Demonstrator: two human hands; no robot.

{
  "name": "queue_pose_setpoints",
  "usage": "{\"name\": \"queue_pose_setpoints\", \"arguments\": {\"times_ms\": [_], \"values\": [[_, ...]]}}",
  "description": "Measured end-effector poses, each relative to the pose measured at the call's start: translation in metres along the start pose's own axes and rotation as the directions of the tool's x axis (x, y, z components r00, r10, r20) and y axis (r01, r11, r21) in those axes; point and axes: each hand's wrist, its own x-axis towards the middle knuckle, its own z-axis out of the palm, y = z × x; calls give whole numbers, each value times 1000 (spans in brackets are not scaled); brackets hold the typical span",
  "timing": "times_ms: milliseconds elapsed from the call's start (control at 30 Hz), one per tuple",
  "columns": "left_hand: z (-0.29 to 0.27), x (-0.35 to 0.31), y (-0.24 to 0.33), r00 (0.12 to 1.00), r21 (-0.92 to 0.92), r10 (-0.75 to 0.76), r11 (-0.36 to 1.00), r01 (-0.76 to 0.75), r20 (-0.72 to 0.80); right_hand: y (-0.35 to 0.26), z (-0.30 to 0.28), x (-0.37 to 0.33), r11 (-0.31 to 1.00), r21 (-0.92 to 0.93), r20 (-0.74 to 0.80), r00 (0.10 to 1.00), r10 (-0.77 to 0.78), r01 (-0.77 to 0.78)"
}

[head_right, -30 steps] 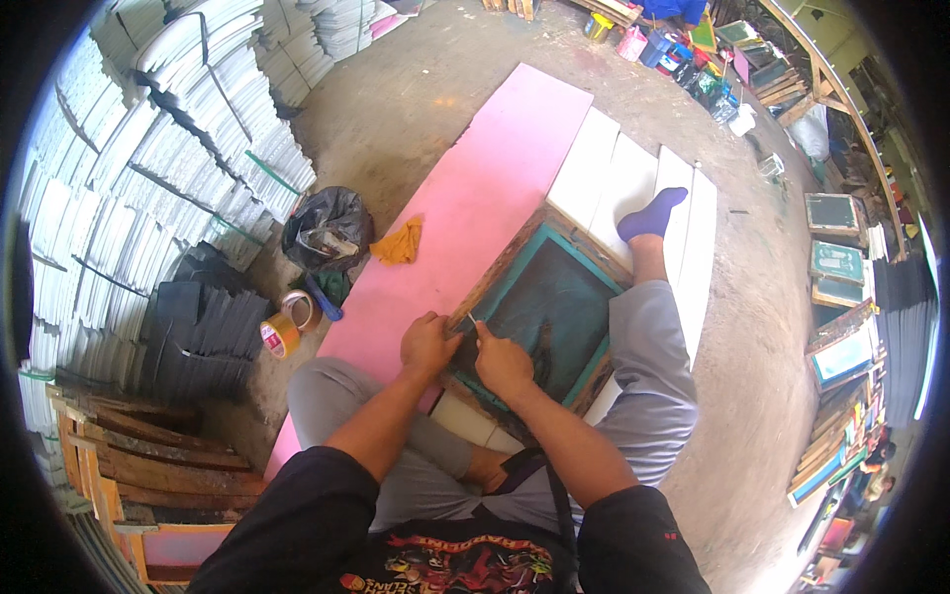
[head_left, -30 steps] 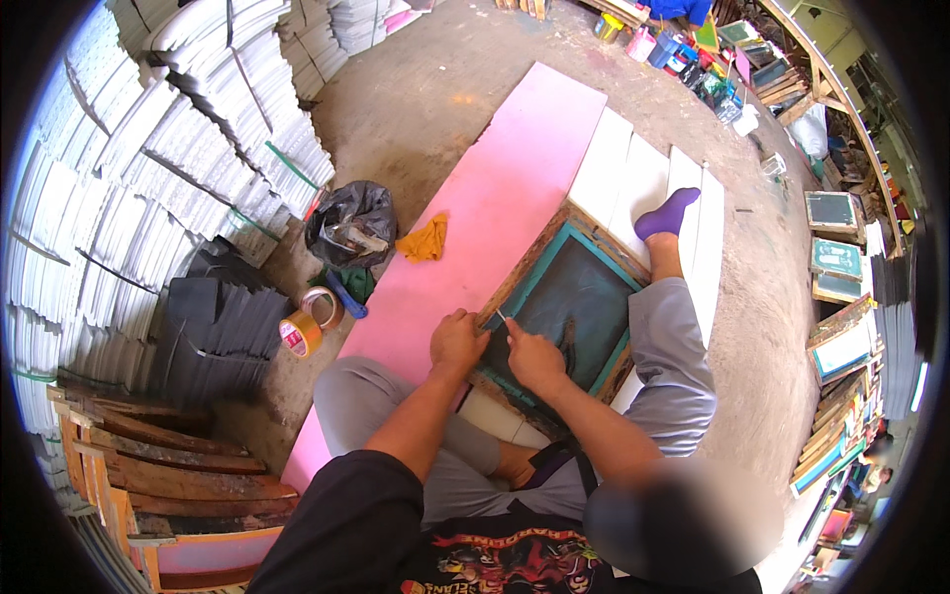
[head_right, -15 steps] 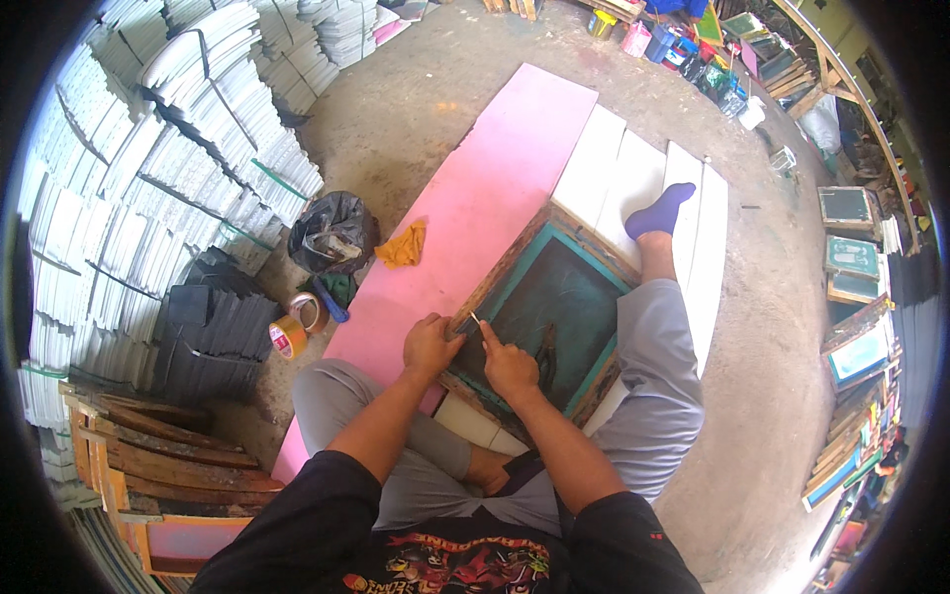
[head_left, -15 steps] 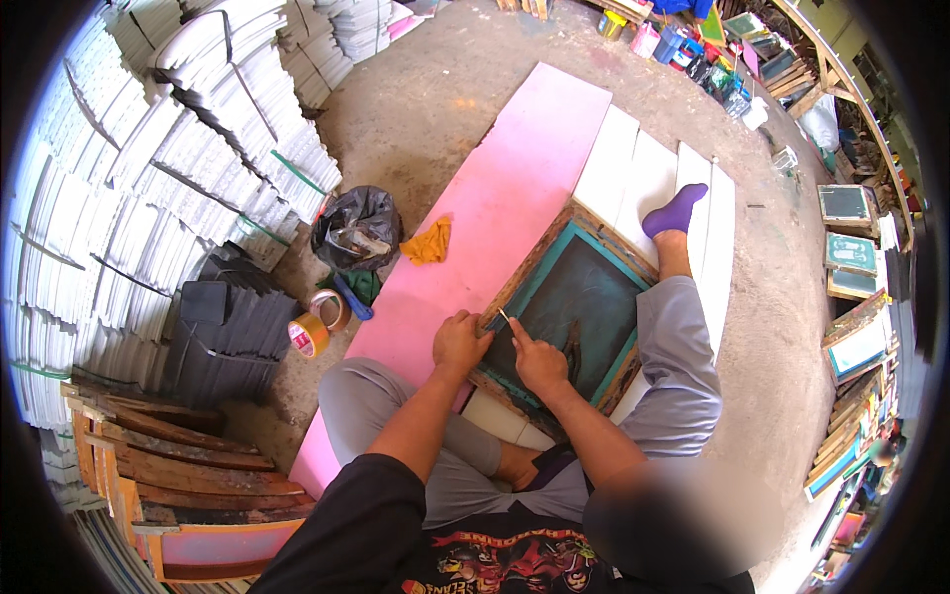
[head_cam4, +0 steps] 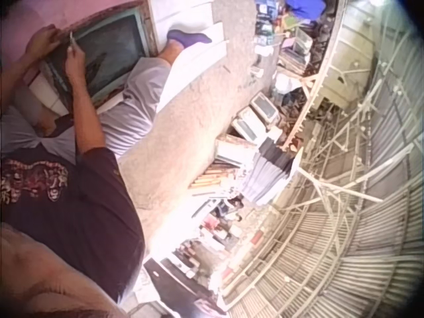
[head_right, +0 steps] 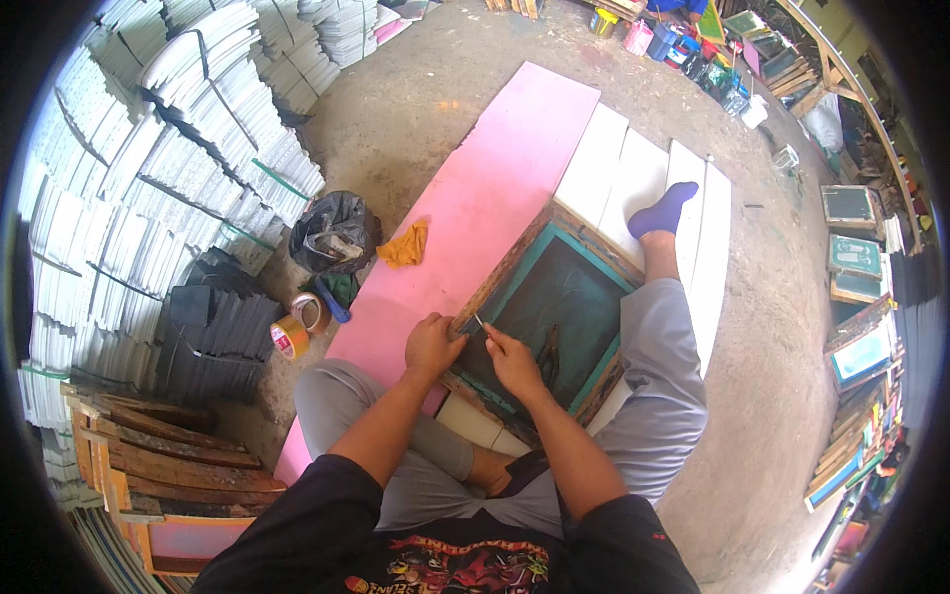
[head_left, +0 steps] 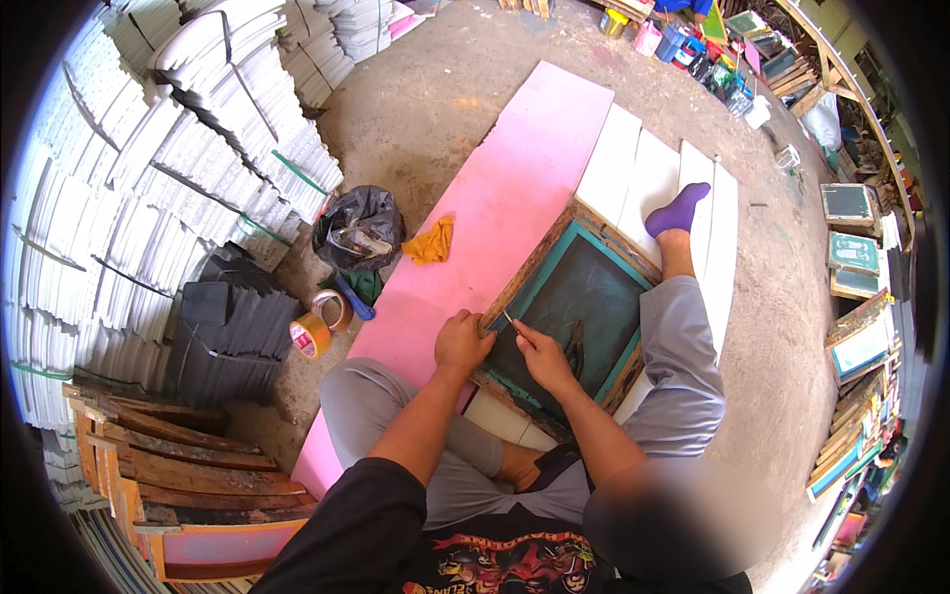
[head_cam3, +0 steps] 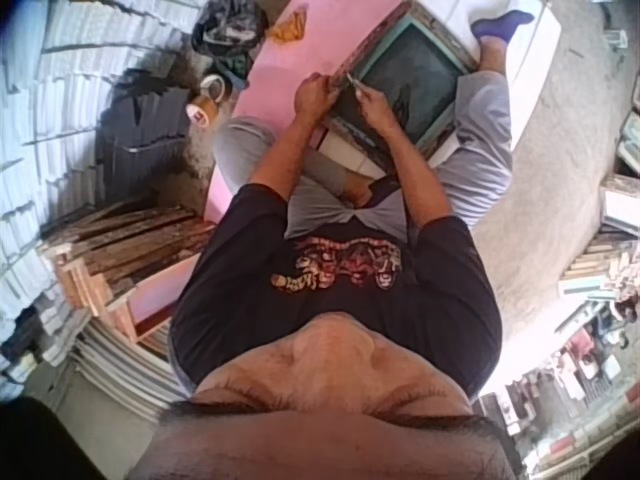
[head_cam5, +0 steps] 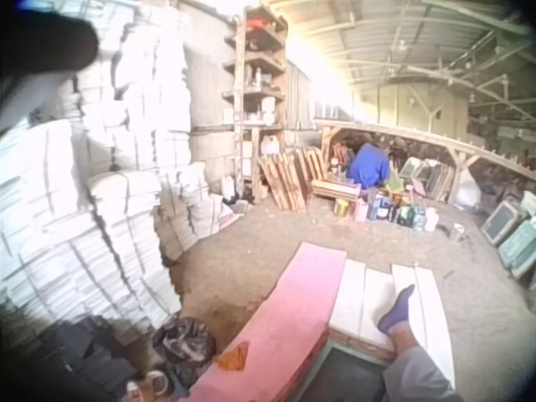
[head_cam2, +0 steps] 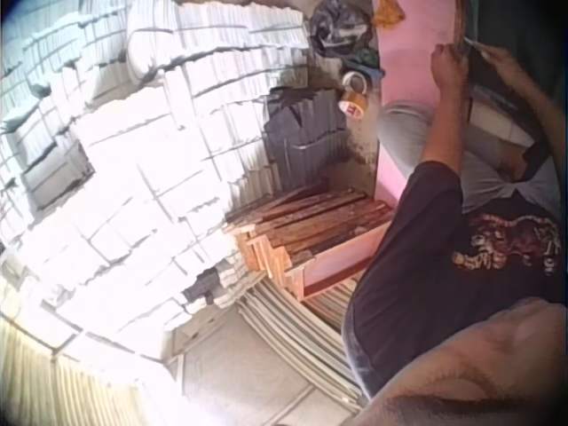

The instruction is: The person sits on the floor and uses a screwdriver to work on the edge of a wooden frame placed on a pink board. The person continues to adjust the frame's edge throughout the clip.

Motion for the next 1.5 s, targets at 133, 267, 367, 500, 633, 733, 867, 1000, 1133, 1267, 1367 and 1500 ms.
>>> {"name": "queue_pose_setpoints", "arguments": {"times_ms": [133, 267, 367, 500, 633, 733, 867, 1000, 1133, 1267, 1367, 1500], "values": [[-4, -4, -2, 1000, 5, -26, 1000, 26, 3, -32, 1, -13, 921, -388, -57, 997, -42, 17], [1, -3, -5, 1000, 0, -12, 1000, 12, -19, -53, -2, -18, 874, -483, -70, 997, 15, -47], [2, -2, -6, 1000, -19, -2, 1000, 2, -9, -61, -3, -20, 859, -508, -72, 997, 34, -66], [3, -3, -6, 1000, -28, 4, 1000, -5, -23, -67, 0, -24, 845, -529, -84, 996, 40, -79], [5, -2, -8, 1000, -16, 13, 1000, -13, -27, -69, 0, -18, 833, -547, -64, 996, 58, -84], [5, -3, -8, 999, -29, 12, 999, -14, -47, -83, 1, -16, 789, -605, -27, 994, 109, -103], [4, -2, -7, 999, -46, 18, 999, -19, -32, -102, 9, -8, 707, -694, 8, 981, 195, -135], [3, 1, -2, 999, -2, 22, 1000, -23, -28, -53, 23, -1, 870, -485, -81, 995, 49, -83], [1, -1, -7, 998, -25, 45, 999, -45, -37, -52, 28, -15, 903, -418, -121, 991, 50, -97], [1, 0, -7, 999, -16, 29, 999, -30, -26, -57, 21, -21, 839, -537, -89, 995, 53, -93], [6, -2, -9, 996, 2, 51, 999, -51, -73, -45, 21, -18, 888, -452, -95, 995, 41, -80], [4, 1, -8, 999, 20, 26, 999, -25, -29, -20, 32, -9, 996, -85, -159, 987, -40, 26]]}}
